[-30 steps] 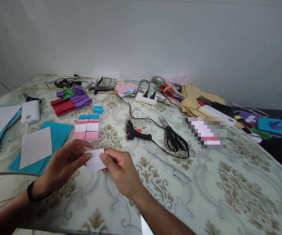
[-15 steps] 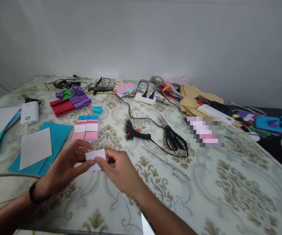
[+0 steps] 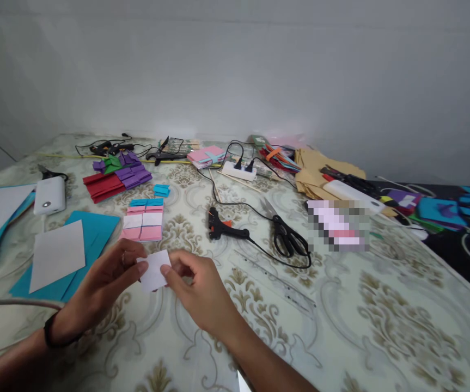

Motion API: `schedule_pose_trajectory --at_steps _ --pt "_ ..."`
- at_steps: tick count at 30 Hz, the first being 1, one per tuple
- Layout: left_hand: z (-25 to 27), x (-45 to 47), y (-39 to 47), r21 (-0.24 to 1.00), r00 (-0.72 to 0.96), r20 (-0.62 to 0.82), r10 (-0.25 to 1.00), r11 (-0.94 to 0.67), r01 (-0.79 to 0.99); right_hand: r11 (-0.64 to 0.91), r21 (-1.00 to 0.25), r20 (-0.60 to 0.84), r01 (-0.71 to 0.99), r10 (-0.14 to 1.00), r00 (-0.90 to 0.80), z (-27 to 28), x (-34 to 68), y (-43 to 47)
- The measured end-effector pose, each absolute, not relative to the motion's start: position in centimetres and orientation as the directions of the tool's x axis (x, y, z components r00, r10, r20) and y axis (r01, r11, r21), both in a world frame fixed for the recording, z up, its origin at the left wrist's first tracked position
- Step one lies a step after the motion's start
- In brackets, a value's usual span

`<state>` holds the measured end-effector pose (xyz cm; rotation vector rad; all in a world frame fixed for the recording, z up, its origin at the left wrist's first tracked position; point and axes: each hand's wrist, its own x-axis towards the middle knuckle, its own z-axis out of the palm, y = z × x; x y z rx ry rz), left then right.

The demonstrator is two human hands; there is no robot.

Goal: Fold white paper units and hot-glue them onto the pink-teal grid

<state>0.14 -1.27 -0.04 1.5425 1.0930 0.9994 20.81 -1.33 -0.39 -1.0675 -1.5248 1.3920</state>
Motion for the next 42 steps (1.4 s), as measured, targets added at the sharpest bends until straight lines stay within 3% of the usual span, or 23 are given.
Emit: schedule_pose_trajectory --at_steps 3,8,11,16,25,36,42 --pt "0.23 0.02 -1.12 0.977 0.255 0.098 0.962 -0.141 0.157 0.113 -0.993 0.099 0.028 0.946 -0.31 -0.53 20.73 -1.35" --pt "0.77 -0.17 -1.33 0.987 0.299 0.06 0.952 -0.102 0.125 0.302 -0.941 0.262 0.154 0.937 -0.232 -0.76 21.07 -1.19" --pt "0.84 -0.08 -1.49 0.978 0.343 0.096 0.934 -0.153 0.142 0.298 -0.943 0.266 0.148 0.942 -0.204 -0.87 21.31 -1.15" --pt "0.42 0.12 -1.55 0.928 0.246 0.16 0.956 -0.231 0.291 0.244 -0.963 0.218 0.119 0.956 -0.197 -0.7 21.17 -1.21" --pt "0.27 0.38 -1.63 0.919 0.233 0.187 0.954 -0.254 0.303 0.059 -0.998 0.059 -0.009 0.984 -0.17 -0.74 20.93 -1.17" --pt "0.23 -0.09 -1.02 0.936 0.276 0.267 0.923 -0.317 0.155 0.182 -0.979 0.199 -0.088 0.944 -0.263 -0.69 21.46 -0.89" --pt "0.49 0.33 -1.37 0.928 0.234 0.295 0.926 -0.336 0.16 0.224 -0.975 0.217 0.003 0.945 -0.246 -0.68 21.45 -0.8"
